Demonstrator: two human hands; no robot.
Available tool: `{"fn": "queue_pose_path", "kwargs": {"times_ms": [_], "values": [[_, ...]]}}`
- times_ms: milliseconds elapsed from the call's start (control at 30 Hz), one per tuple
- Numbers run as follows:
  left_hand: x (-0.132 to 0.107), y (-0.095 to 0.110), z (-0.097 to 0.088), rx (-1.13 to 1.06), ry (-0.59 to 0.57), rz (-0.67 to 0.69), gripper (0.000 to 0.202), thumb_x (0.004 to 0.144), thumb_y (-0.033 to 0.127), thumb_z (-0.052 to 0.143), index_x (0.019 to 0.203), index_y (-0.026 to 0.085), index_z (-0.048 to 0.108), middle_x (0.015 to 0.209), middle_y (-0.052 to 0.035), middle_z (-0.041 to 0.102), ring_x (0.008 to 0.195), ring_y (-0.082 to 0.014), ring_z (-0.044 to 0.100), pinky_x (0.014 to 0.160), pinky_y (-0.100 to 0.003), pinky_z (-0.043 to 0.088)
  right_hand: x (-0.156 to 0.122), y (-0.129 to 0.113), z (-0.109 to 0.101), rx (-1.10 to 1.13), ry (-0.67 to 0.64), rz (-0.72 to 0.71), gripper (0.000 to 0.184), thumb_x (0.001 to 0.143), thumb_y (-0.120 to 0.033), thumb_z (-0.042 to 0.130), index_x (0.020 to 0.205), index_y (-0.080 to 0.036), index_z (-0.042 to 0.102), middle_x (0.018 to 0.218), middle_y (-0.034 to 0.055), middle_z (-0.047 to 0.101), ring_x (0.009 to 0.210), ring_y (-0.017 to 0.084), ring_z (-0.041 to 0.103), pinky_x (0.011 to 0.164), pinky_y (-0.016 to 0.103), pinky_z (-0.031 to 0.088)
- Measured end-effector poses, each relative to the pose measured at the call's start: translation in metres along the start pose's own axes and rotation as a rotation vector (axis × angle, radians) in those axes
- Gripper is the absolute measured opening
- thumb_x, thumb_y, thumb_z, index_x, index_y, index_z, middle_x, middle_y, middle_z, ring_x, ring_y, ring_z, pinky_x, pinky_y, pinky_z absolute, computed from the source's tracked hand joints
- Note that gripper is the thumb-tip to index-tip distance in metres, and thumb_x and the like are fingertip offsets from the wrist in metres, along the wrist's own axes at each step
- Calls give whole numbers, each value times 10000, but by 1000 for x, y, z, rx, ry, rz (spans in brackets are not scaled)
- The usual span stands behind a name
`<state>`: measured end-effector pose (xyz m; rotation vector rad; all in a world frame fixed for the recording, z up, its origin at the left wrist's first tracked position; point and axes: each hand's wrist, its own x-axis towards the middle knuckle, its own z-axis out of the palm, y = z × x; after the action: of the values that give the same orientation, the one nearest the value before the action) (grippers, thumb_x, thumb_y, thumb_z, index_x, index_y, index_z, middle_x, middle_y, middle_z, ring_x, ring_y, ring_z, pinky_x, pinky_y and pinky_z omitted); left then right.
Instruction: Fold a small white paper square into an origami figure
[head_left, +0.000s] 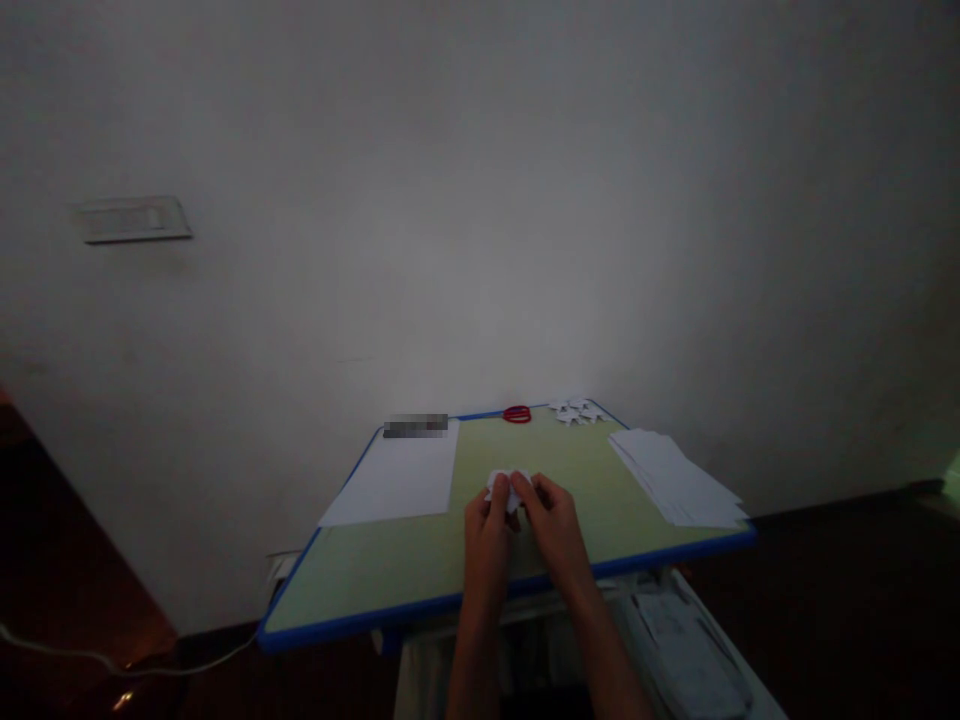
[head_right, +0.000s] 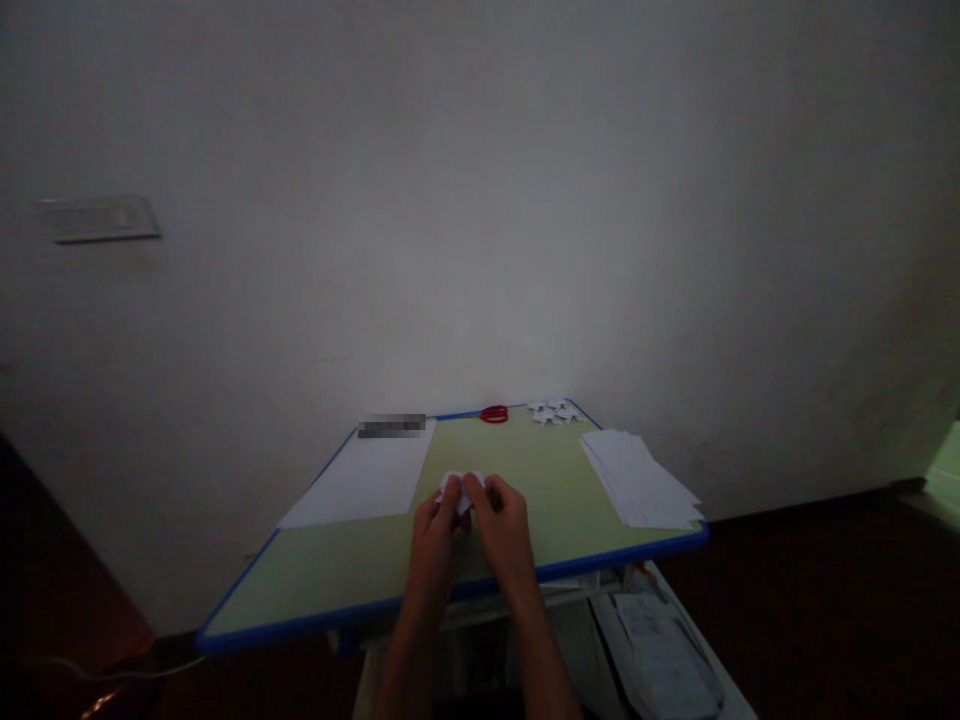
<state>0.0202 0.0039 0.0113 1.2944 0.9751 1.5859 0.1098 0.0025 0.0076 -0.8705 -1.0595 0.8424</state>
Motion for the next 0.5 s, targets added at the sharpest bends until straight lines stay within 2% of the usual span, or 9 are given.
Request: {"fn": "queue_pose_path", "kwargs": {"times_ms": [133, 200, 333, 500], "values": [[1, -6, -1, -30, -23, -21, 617, 785, 749, 637, 606, 165, 543, 579, 24, 446, 572, -116, 401, 542, -245, 316, -2, 1, -1, -8, -89, 6, 510, 848, -643, 647, 639, -186, 559, 576, -31, 465, 555, 128, 400, 522, 258, 319], [1, -8, -1, -29, -38, -20, 627, 791, 754, 625, 592, 167, 527, 578, 22, 445, 571, -115, 399, 548, -247, 316, -2, 1, -3, 21, -115, 12, 524, 855, -646, 644, 620, -194, 523, 570, -40, 435, 552, 123, 375, 524, 261, 305], [2, -7, 1, 3, -56, -12, 657, 779, 795, 598, 597, 168, 527, 579, 17, 457, 571, -117, 408, 547, -249, 321, -2, 2, -5, 50, -108, 21, 556, 844, -669, 655, 602, -209, 457, 580, -54, 381, 555, 116, 326, 526, 263, 288], [1, -4, 5, 64, -43, -70, 710, 741, 862, 557, 544, 186, 472, 512, 32, 389, 503, -101, 342, 484, -257, 246, 0, 10, -6, 49, -98, 17, 555, 850, -680, 645, 626, -202, 474, 614, -47, 383, 584, 120, 331, 539, 255, 298]]}}
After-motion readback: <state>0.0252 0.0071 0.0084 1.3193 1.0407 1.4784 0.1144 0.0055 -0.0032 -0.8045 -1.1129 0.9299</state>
